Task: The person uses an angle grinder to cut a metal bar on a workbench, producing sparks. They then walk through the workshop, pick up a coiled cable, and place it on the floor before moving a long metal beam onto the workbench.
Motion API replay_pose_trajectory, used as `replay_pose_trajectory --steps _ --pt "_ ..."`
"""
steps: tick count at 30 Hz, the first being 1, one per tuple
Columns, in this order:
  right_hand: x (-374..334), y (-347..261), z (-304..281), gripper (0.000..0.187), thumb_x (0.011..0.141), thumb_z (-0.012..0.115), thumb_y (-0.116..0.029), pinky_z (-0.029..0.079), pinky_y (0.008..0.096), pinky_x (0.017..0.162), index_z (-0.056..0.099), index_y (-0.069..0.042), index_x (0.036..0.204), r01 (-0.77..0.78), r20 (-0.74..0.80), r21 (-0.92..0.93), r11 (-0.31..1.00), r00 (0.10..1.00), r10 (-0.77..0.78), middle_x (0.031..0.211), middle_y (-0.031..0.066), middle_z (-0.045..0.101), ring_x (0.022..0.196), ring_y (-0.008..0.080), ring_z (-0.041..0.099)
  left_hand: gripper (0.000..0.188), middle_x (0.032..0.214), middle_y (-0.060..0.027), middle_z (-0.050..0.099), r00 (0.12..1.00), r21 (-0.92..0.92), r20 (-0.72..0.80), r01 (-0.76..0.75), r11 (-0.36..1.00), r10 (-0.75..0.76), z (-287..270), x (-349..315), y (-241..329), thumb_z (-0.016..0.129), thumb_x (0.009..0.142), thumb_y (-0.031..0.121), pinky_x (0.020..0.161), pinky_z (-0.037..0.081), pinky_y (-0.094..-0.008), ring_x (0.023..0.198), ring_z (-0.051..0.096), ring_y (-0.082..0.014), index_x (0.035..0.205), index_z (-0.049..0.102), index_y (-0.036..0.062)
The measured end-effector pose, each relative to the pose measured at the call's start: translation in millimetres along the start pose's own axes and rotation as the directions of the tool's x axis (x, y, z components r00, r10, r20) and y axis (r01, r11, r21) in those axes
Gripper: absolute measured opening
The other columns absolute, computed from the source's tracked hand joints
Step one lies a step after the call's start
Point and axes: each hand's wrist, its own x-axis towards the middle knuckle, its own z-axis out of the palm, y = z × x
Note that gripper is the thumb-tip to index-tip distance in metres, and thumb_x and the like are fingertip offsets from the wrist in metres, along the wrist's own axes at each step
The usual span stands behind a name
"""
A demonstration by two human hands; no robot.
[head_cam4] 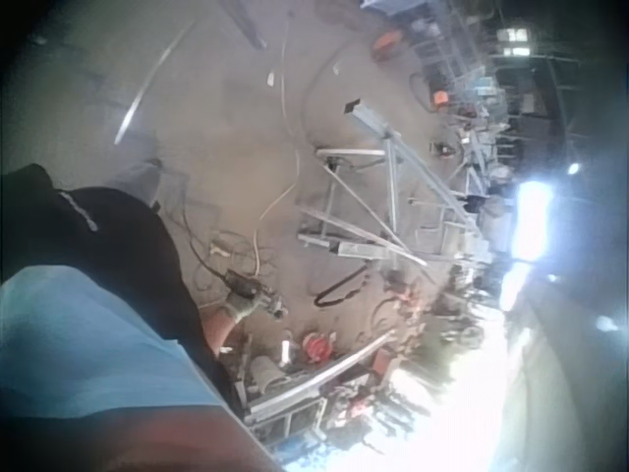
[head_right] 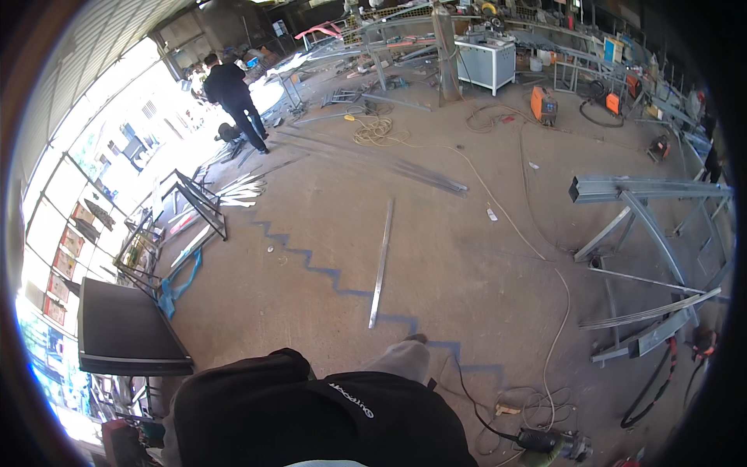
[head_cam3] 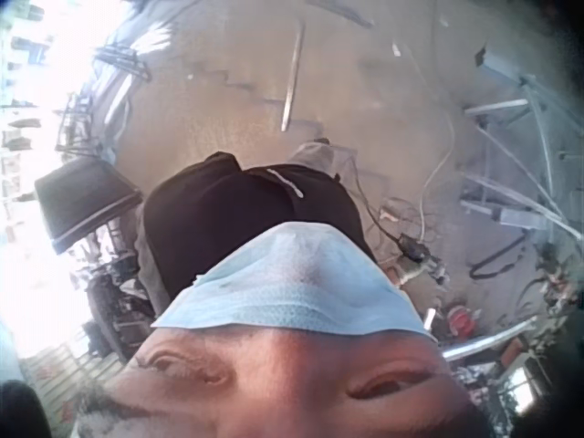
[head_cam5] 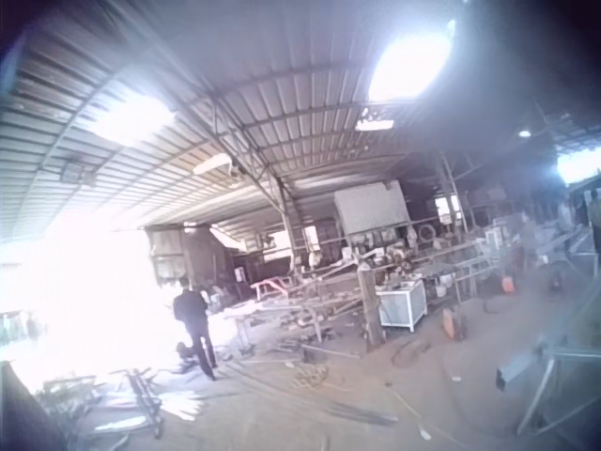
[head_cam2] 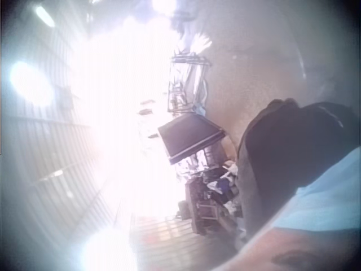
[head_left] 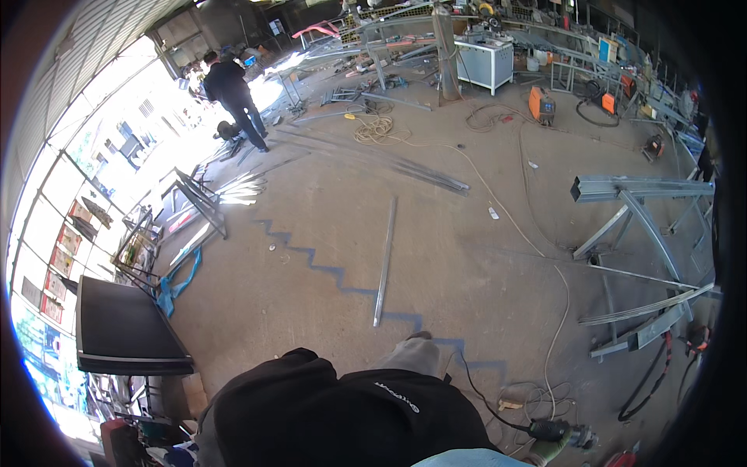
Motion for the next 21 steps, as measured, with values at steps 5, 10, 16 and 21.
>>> replay_pose_trajectory --steps 5,10,16,21 --pt "-42.2 10.7 40.7 0.047 0.093 0.068 -0.04 0.052 0.0441 0.095 0.063 -0.009 0.127 0.001 -0.003 0.0 1.0 1.0 -0.001 0.121 0.0093 0.068 0.107 0.0253 0.065 0.067 0.112 -0.023 0.072 0.985 -0.024 -0.118 -0.127 0.992 0.123 -35.6 11.5 12.0 0.059 0.083 0.062 0.096 0.05 -0.0462 0.111 0.066 -0.0358 0.113 0.073 0.0027" --pt "-81.3 31.4 74.7 0.047 0.093 0.068 -0.04 0.052 0.0442 0.095 0.063 -0.008 0.127 0.007 0.014 0.001 1.0 1.0 -0.007 0.121 0.0093 0.068 0.107 0.0254 0.065 0.068 0.115 -0.0218 0.072 0.899 -0.108 -0.229 -0.405 0.908 0.374 -120.5 4.8 68.5 0.063 0.084 0.059 0.097 0.05 -0.0449 0.111 0.067 -0.034 0.119 0.07 0.0011" --pt "-134.2 69.0 100.1 0.047 0.093 0.068 -0.04 0.052 0.0443 0.096 0.062 -0.008 0.128 0.019 0.024 -0.005 1.0 1.0 -0.019 0.121 0.0094 0.068 0.108 0.0255 0.065 0.061 0.107 -0.0192 0.073 0.821 -0.17 -0.151 -0.571 0.803 0.551 -139.6 -28.0 84.7 0.063 0.084 0.054 0.092 0.051 -0.0427 0.104 0.068 -0.0322 0.112 0.072 0.0011" --pt "-188.6 103.7 117.5 0.047 0.093 0.067 -0.04 0.052 0.0444 0.096 0.062 -0.008 0.128 0.022 0.008 -0.029 0.999 1.0 -0.022 0.121 0.0095 0.068 0.108 0.0256 0.065 0.064 0.118 -0.0218 0.07 0.845 -0.038 -0.067 -0.533 0.845 0.53 -96.9 16.9 4.8 0.06 0.085 0.054 0.098 0.049 -0.0451 0.112 0.065 -0.0352 0.118 0.07 -0.0001"
